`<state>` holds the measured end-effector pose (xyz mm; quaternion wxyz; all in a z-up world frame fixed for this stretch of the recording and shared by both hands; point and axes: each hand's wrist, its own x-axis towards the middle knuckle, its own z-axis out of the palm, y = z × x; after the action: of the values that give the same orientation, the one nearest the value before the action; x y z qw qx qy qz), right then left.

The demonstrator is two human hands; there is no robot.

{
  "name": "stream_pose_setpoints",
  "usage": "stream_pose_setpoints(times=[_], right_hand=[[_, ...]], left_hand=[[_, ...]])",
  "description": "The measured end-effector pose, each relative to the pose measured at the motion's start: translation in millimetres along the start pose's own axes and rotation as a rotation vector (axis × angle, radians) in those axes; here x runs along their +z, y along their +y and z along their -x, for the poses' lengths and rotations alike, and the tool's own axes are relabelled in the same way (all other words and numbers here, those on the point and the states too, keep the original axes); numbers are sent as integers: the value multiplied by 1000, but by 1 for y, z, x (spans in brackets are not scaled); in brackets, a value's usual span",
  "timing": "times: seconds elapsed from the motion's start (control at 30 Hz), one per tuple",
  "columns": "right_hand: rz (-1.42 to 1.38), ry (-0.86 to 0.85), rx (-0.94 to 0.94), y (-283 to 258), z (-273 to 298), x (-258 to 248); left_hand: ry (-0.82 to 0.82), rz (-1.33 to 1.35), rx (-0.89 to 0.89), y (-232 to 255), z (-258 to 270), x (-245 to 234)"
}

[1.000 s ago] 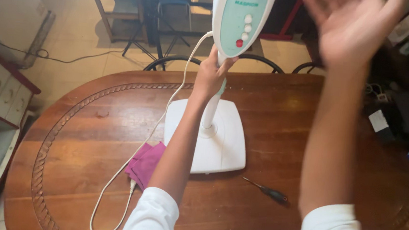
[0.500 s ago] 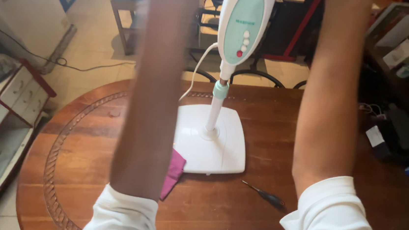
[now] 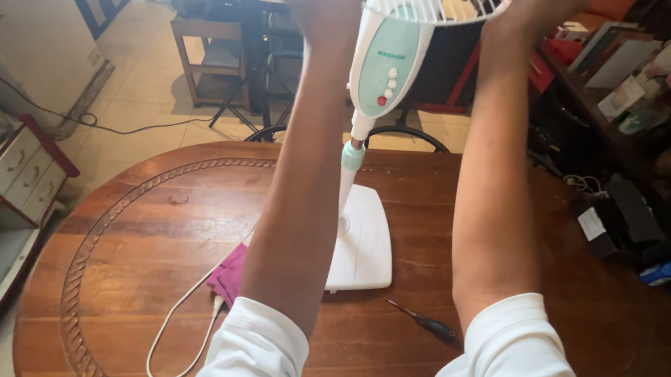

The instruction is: The person assembles a standing fan on a wooden table. They attach the front grille, install the fan blades, secure the central cap, and mount the fan head onto the base. Finally, they wipe the base with a cloth and coil the power cord.

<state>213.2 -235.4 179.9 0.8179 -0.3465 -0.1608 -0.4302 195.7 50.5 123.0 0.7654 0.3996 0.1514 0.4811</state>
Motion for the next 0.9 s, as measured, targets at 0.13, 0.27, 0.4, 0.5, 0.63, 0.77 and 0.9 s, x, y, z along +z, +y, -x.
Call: stream_pose_setpoints(times=[0.13,0.27,0.4,0.5,0.63,0.77,0.9], right_hand=[[-33,17,-38,-20,23,16],[204,215,-152,-8,26,6],[165,125,-360,0,30,-12],[213,85,-511,3,32,-12],[147,101,-368,23,20,-32],[319,115,-409,41,-4,-50],[60,-43,-278,24,10,-46]], left_hand=[[73,121,-41,23,-11,6],[120,198,-81,37,-30,-1],[112,277,-126,50,-43,7],[85,340,-178,51,-43,4],[44,399,-232,49,-39,-5],[15,427,-277,41,-29,-15],[-11,462,-303,41,-21,-21]])
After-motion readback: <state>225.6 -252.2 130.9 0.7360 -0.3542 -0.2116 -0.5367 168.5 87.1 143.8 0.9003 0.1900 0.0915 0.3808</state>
